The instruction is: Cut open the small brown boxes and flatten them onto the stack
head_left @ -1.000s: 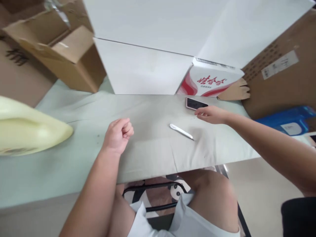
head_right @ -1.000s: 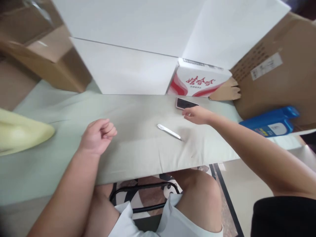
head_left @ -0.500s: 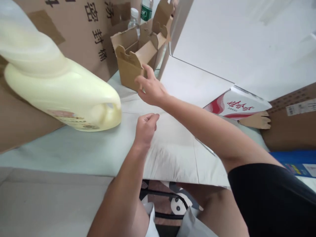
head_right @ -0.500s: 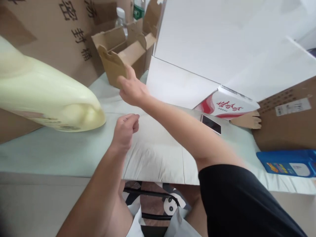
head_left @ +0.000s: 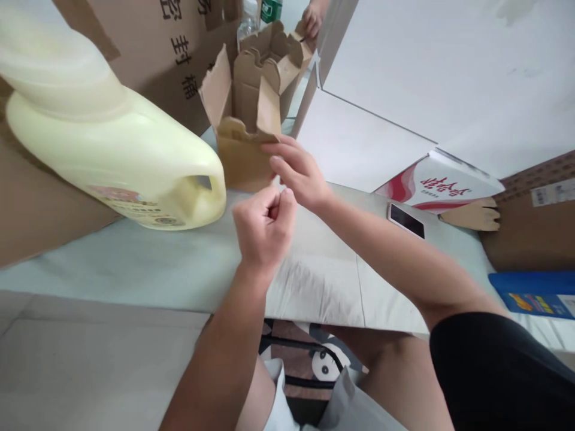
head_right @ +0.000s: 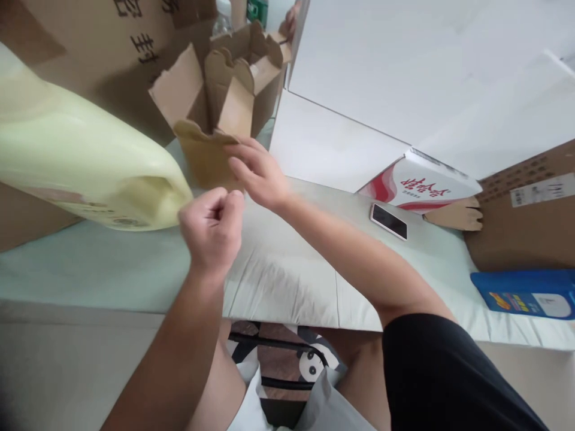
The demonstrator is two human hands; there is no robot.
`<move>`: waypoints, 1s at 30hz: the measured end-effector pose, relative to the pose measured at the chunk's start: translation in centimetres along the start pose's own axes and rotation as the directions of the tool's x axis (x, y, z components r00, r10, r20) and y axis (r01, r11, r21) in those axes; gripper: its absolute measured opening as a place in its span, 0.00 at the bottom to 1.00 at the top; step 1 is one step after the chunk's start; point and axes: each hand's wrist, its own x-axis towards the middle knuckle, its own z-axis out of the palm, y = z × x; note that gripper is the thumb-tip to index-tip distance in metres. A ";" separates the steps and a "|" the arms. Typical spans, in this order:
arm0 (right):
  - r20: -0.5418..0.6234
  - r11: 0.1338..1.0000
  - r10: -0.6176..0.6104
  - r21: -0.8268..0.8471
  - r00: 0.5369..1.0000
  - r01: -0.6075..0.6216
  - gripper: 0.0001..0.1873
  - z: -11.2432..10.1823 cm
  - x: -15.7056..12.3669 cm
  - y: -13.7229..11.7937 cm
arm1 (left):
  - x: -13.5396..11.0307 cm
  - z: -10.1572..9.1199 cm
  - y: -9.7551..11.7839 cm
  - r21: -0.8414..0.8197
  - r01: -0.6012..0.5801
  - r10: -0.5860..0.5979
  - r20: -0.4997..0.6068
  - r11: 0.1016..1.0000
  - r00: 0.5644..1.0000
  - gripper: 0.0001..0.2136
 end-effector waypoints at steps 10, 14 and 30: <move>-0.402 0.938 -0.055 0.293 0.914 0.185 0.21 -9.4 -20.6 3.7 | 0.3 2.8 -0.7 -0.143 -0.277 0.226 -0.296 0.950 0.928 0.06; -0.393 0.954 -0.034 0.261 0.919 0.147 0.24 -11.0 -25.6 2.8 | 1.0 4.8 -3.0 -0.309 -0.008 0.025 0.050 0.951 0.998 0.15; -0.127 0.918 -0.363 -0.218 0.923 0.331 0.23 -14.0 -29.9 4.8 | -0.6 9.3 -2.4 -0.271 -0.042 0.034 -0.035 0.962 0.999 0.05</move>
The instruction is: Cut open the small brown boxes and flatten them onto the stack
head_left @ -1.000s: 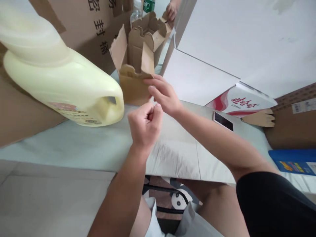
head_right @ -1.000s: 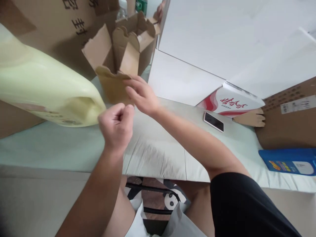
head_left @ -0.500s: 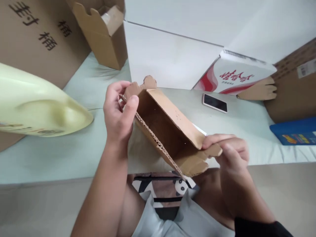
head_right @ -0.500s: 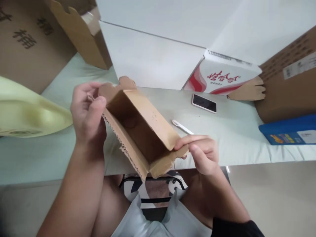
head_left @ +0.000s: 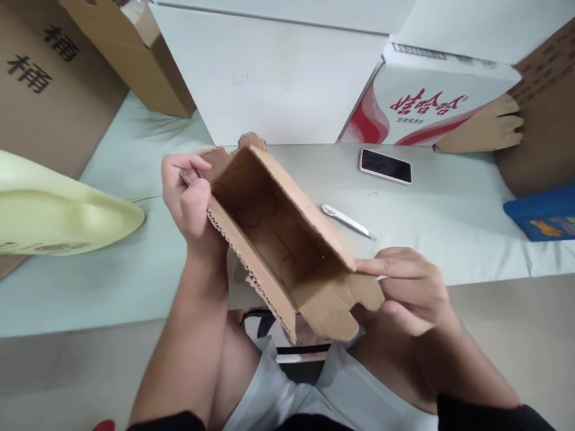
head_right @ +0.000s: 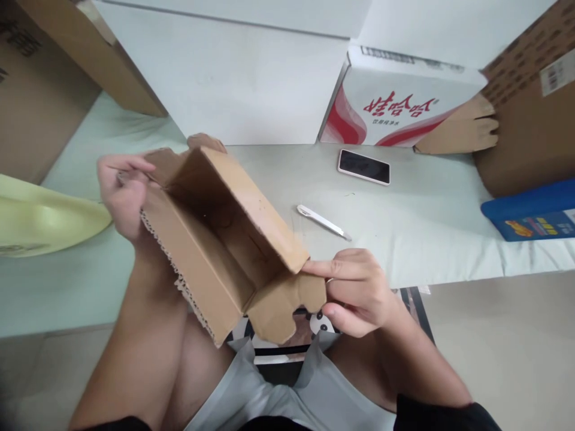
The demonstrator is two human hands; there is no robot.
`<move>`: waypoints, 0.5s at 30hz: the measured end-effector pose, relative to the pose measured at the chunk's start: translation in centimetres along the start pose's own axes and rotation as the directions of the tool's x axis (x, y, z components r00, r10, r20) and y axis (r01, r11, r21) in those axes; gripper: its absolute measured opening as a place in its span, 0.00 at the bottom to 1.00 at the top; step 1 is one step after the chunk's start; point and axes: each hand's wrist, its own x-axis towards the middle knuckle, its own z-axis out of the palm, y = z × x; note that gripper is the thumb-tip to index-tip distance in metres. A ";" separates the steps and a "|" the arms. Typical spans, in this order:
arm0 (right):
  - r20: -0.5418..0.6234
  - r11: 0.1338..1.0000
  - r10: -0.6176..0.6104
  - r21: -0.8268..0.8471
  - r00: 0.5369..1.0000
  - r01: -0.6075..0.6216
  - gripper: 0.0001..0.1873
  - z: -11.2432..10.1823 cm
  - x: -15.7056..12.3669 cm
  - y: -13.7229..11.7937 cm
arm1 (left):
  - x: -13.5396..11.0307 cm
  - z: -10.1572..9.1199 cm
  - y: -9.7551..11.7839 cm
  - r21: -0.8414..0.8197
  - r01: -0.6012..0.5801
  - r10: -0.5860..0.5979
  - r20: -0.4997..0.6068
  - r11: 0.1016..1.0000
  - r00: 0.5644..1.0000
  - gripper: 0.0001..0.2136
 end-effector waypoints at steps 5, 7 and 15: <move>-0.119 0.986 0.108 -0.112 0.987 -0.121 0.11 1.0 -1.5 1.6 | 0.1 0.1 -0.7 -0.160 -0.009 0.016 0.047 0.987 0.999 0.07; -0.171 0.981 0.117 -0.134 0.978 -0.140 0.10 2.0 -2.0 2.4 | -0.1 0.0 -0.8 -0.213 0.007 0.011 0.080 0.977 0.997 0.09; -0.131 0.951 0.247 -0.159 0.960 -0.266 0.26 4.4 -2.6 3.3 | -0.6 0.0 -1.3 -0.179 0.080 -0.064 0.089 0.981 0.994 0.16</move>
